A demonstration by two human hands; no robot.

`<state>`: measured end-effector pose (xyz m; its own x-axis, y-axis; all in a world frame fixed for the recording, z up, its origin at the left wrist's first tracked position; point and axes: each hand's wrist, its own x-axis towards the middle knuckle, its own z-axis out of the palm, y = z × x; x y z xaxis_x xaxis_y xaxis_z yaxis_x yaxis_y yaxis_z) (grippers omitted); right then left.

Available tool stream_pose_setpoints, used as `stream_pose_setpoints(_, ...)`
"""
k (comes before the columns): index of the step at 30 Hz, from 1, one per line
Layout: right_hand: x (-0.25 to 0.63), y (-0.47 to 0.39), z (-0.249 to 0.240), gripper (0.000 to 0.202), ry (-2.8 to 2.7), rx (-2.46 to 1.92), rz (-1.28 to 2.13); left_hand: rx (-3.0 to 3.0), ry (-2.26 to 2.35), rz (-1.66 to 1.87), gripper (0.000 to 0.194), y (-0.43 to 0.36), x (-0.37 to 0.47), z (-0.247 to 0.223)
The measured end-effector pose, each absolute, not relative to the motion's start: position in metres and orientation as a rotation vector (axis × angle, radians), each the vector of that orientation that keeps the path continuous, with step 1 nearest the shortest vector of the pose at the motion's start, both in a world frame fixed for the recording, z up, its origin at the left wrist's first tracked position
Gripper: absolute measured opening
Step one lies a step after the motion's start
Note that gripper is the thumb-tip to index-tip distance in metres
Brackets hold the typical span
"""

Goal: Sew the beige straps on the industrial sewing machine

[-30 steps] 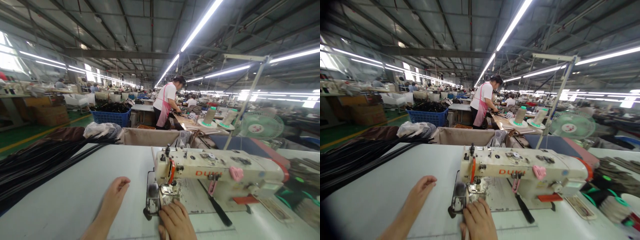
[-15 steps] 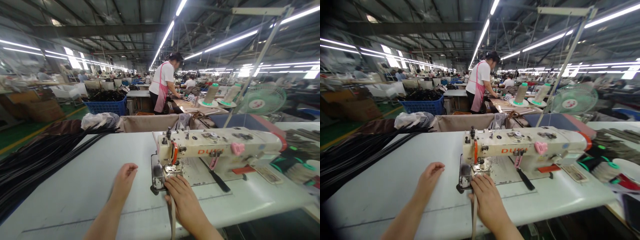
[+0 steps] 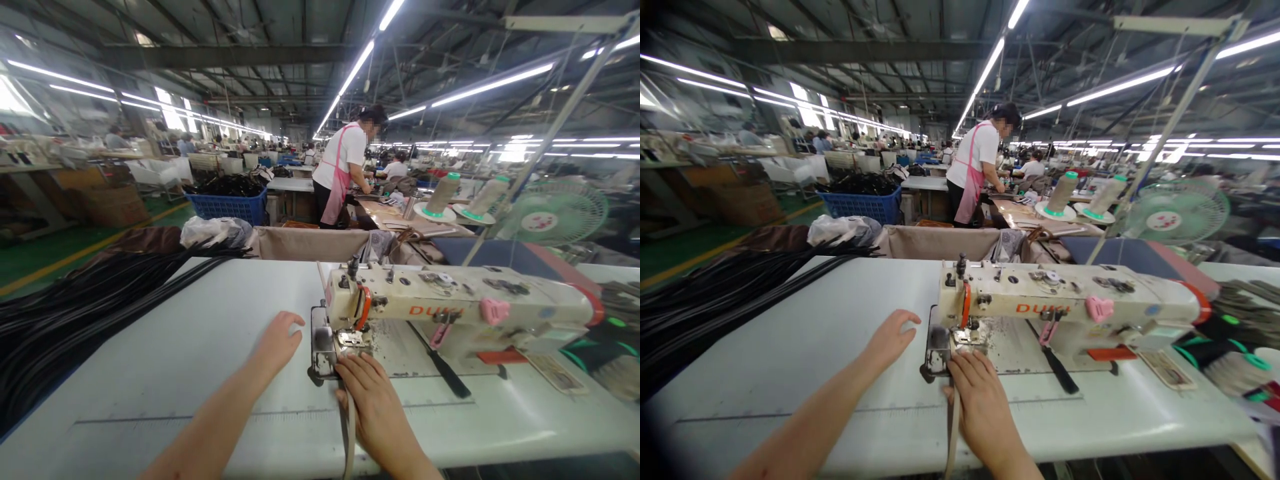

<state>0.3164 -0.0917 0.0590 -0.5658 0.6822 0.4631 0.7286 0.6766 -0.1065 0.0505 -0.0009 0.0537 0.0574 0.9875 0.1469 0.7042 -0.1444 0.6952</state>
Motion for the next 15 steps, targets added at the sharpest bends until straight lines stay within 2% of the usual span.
stream_pose_setpoints(9, 0.321, -0.088, 0.052, 0.04, -2.439, -1.056, -0.208, 2.093, 1.54, 0.758, 0.036, 0.079, 0.092, 0.049)
stream_pose_setpoints(15, 0.324, -0.084, 0.046, 0.041, -2.437, -0.993, -0.352, 2.036, 1.544, 0.866, 0.036, 0.121, 0.116, 0.035)
